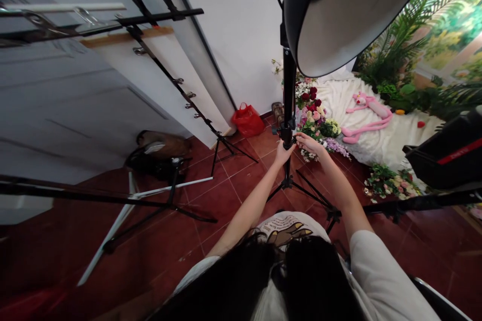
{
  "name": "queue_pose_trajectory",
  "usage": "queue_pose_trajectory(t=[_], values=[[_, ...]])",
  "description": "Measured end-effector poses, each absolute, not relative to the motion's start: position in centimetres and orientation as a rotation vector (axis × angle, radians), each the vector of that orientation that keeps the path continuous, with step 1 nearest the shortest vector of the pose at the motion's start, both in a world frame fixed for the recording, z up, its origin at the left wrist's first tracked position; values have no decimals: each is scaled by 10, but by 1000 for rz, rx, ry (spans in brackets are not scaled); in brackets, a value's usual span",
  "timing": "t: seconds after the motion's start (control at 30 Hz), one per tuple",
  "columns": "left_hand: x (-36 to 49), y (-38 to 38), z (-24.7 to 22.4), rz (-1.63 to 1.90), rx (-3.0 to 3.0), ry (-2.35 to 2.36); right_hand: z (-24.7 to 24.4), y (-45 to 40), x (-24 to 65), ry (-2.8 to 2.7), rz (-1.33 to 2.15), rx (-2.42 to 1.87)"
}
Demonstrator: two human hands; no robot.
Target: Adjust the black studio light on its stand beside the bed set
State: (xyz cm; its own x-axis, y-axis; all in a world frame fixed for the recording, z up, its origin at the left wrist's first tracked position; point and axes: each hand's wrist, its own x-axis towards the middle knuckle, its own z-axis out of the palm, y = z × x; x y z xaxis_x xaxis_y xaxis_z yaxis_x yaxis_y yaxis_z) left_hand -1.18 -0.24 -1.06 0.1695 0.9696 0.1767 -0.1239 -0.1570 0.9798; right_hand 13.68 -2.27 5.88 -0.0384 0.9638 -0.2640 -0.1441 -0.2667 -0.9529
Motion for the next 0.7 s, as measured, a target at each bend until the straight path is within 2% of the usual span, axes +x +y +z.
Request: queue_pose_trajectory(t=[0.37, 0.7], values=[[-12, 1, -21, 1262, 1370, 885, 55, -13, 121, -1047, 1291, -1454], [-12, 1, -23, 1302, 1378, 890, 52, -16, 125, -1207, 1068, -1262]])
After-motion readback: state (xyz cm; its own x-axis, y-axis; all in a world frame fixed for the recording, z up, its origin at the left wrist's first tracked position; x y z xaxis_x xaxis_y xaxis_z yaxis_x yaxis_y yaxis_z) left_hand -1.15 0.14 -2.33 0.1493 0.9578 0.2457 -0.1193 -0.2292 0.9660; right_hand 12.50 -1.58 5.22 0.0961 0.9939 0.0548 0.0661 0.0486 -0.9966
